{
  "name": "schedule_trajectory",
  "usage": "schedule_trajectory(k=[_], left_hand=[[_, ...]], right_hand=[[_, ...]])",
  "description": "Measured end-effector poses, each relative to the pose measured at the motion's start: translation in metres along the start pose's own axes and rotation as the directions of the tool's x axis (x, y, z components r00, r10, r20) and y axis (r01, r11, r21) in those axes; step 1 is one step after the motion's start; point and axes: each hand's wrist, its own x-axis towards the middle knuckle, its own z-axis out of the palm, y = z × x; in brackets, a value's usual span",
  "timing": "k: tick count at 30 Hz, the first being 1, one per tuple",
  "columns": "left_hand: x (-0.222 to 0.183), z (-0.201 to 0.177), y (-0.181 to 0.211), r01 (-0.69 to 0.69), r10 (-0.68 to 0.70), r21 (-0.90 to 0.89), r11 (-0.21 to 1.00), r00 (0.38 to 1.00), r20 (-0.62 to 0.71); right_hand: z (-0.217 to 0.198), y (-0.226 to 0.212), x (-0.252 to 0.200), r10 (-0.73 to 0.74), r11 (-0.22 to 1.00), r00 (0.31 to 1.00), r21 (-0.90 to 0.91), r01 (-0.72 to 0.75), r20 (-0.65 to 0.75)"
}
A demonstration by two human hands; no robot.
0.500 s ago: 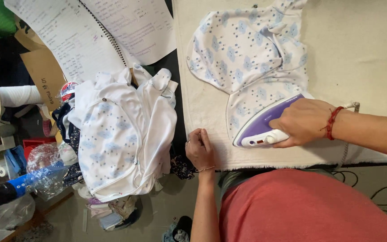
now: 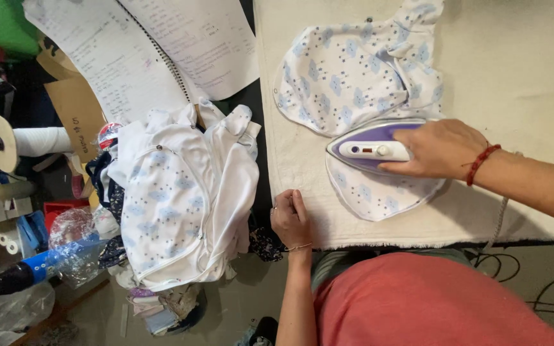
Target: Ironing and folding baby onesies on a pressing table
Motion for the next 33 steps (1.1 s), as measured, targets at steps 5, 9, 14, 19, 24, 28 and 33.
schedule_trajectory(k=[5, 9, 14, 19, 24, 28, 33], left_hand=[[0.023, -0.010, 0.018, 0.608, -0.661, -0.607, 0.511, 0.730, 0.175], [0.080, -0.034, 0.068, 0.556, -0.541, -0.656, 0.510, 0.801, 0.257], [0.154, -0.011, 0.129, 0.367, 0.145, -0.503, 0.782, 0.678, 0.720], [0.181, 0.065, 0.190, -0.127, 0.108, -0.072, 0.989, 0.297, 0.949], [0.154, 0.171, 0.175, -0.085, 0.141, -0.116, 0.990, 0.386, 0.912], [0.149, 0.201, 0.163, 0.231, 0.253, -0.366, 0.901, 0.406, 0.878], [0.155, 0.192, 0.157, 0.370, 0.338, -0.477, 0.798, 0.382, 0.861]], right_hand=[[0.021, -0.014, -0.013, -0.295, 0.955, 0.942, 0.020, 0.296, 0.159], [0.017, -0.028, -0.030, -0.193, 0.976, 0.981, 0.111, 0.189, 0.029], [0.046, -0.049, -0.042, 0.311, 0.270, 0.943, 0.940, -0.209, 0.121], [0.057, -0.093, -0.055, 0.526, -0.341, 0.834, 0.940, 0.028, 0.166], [0.045, -0.099, -0.049, 0.701, -0.443, 0.657, 0.891, 0.096, 0.278], [0.047, -0.057, -0.028, 0.791, -0.346, 0.573, 0.929, 0.130, 0.214], [0.026, -0.057, -0.046, 0.734, -0.290, 0.645, 0.957, 0.015, 0.212]])
